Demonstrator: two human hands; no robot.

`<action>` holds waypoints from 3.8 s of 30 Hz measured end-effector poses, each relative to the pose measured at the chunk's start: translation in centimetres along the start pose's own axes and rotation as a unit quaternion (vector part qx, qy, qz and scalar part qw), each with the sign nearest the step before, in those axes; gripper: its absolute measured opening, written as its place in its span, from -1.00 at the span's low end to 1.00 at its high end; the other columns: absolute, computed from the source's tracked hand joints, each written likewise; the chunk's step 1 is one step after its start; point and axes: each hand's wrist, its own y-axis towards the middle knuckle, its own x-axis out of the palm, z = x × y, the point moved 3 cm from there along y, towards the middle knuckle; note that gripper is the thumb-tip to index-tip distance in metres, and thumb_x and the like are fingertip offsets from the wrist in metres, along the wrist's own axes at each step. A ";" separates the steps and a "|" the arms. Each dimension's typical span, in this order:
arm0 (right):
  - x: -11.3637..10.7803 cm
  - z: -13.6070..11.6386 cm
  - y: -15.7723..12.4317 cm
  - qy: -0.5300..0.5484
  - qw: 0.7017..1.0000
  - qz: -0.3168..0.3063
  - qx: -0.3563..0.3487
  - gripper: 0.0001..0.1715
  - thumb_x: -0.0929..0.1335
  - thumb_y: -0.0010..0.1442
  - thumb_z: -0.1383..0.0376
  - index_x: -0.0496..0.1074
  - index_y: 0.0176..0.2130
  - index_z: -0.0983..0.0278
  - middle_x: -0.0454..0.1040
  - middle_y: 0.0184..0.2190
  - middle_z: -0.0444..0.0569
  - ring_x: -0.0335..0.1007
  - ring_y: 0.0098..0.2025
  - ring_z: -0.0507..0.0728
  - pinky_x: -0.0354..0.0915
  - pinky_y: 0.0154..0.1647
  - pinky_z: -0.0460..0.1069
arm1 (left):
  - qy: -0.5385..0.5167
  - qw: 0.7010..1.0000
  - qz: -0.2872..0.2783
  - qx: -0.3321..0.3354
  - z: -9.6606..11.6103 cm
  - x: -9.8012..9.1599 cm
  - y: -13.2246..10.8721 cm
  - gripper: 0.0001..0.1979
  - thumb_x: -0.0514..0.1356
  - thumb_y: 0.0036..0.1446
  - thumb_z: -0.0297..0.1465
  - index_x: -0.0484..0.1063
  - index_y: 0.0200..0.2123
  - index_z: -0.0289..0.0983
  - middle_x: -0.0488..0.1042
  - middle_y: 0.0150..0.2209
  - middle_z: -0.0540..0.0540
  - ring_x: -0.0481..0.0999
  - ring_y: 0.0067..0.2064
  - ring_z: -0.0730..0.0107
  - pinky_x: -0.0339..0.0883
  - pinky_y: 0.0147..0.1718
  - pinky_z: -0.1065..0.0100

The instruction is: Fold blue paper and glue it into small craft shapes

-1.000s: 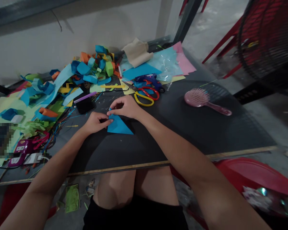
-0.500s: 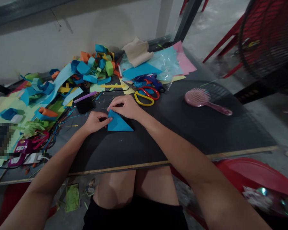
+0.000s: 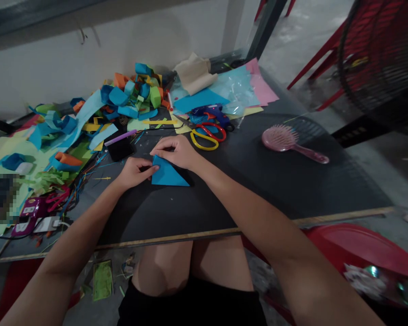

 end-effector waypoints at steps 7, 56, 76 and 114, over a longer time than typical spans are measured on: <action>0.1 -0.2 -0.3 -0.078 0.986 -0.125 0.074 -0.73 0.51 0.00 0.11 0.63 -0.41 0.28 0.57 -0.50 -0.06 0.38 -0.46 0.02 0.23 -0.44 -0.08 | 0.020 1.000 0.020 0.010 -0.4 0.2 0.0 -0.68 0.14 0.07 -0.35 0.30 -0.69 -0.32 0.29 -0.71 0.07 0.20 -0.61 0.62 0.02 -0.59 0.52; 0.2 -0.2 0.0 0.013 0.999 0.045 0.024 -0.62 0.48 0.05 0.00 0.57 -0.50 0.26 0.57 -0.47 -0.01 0.41 -0.44 0.06 0.27 -0.42 -0.01 | 0.000 0.997 0.071 0.030 -0.1 -0.4 0.1 -0.61 0.15 0.20 -0.20 0.35 -0.59 -0.32 0.33 -0.62 0.04 0.23 -0.55 0.57 0.11 -0.53 0.47; 0.6 1.1 0.0 0.089 0.987 0.062 0.116 -0.55 0.51 -0.05 -0.06 0.59 -0.42 0.28 0.60 -0.42 -0.01 0.48 -0.35 0.10 0.40 -0.29 0.02 | -0.129 0.986 0.105 -0.026 -0.7 -0.7 0.0 -0.45 0.16 0.12 0.09 0.48 -0.48 -0.32 0.34 -0.58 0.01 0.24 -0.51 0.53 0.19 -0.50 0.46; 1.4 0.1 -0.3 0.076 0.994 0.037 0.070 -0.60 0.54 -0.07 -0.02 0.58 -0.48 0.27 0.53 -0.45 -0.05 0.39 -0.40 0.05 0.29 -0.37 -0.02 | 0.066 0.979 0.187 0.058 1.5 -1.0 -0.7 -0.50 0.17 0.23 -0.19 0.34 -0.70 -0.33 0.26 -0.71 0.04 0.15 -0.63 0.62 -0.03 -0.60 0.45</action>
